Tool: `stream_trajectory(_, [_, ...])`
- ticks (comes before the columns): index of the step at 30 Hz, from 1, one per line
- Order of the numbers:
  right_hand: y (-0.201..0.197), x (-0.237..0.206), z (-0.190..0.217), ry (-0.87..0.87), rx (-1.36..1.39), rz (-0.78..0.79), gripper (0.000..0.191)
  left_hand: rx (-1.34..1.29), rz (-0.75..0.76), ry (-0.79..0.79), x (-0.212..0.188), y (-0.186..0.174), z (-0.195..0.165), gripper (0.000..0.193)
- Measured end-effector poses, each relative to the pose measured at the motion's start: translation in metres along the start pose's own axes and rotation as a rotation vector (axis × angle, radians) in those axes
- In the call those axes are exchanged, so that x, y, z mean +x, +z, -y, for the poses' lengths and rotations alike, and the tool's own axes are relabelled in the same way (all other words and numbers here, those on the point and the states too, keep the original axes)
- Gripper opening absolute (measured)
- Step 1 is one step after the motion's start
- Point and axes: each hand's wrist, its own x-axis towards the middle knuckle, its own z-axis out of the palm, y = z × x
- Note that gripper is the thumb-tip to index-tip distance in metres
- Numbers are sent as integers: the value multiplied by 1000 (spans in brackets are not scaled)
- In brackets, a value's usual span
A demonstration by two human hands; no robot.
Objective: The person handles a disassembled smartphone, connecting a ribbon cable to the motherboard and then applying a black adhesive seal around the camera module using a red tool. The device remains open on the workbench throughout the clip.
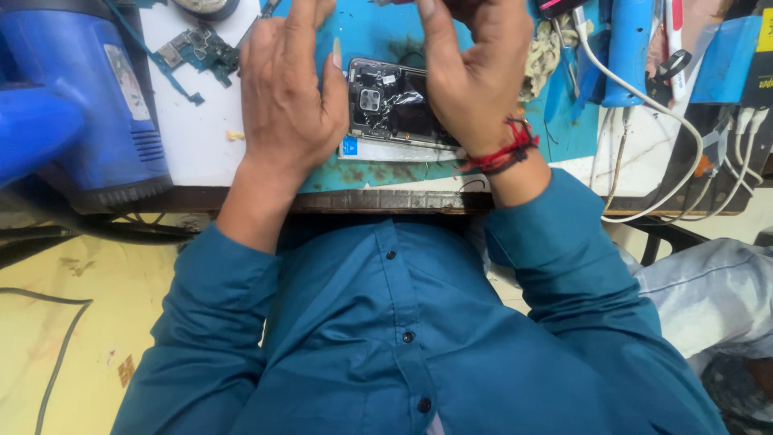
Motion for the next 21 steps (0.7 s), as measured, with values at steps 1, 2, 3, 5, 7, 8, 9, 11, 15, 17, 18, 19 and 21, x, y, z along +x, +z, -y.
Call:
stream_trajectory(1, [4, 3, -1, -35, -88, -13, 9, -1, 0, 11, 1, 0, 1, 62])
stream_trajectory(2, [7, 5, -3, -28, -71, 5, 7, 15, 9, 22, 1, 1, 1, 63])
stream_trajectory(3, [9, 8, -4, -20, -55, 22, 6, 30, 16, 27, 1, 1, 0, 63])
stream_trajectory(5, [11, 10, -5, -25, -30, 53, 5, 57, 30, 27, -1, 2, -1, 62])
stream_trajectory(7, [10, 8, -3, -58, -18, 82, 5, 69, 28, 30, -1, 3, -3, 62])
stream_trajectory(8, [9, 6, -2, -19, 22, 73, 6, 72, 19, 36, -1, 3, -3, 63])
stream_trajectory(9, [6, 2, 1, 20, 64, 64, 8, 60, 10, 33, -1, 3, -3, 61])
stream_trajectory(11, [2, -5, 6, 93, 176, 36, 11, 16, -10, 21, 1, 2, -3, 55])
stream_trajectory(15, [-10, -16, 17, 191, 380, -2, 20, -75, -96, 71, 3, -3, -2, 38])
stream_trajectory(17, [-13, -18, 21, 198, 410, 8, 23, -108, -118, 75, 3, -4, -3, 30])
stream_trajectory(18, [-14, -19, 23, 188, 407, 15, 24, -125, -122, 69, 4, -5, -4, 25])
stream_trajectory(19, [-15, -19, 24, 180, 407, 23, 25, -132, -119, 66, 4, -6, -4, 22])
stream_trajectory(21, [-15, -20, 27, 166, 411, 39, 27, -147, -116, 65, 5, -7, -6, 16])
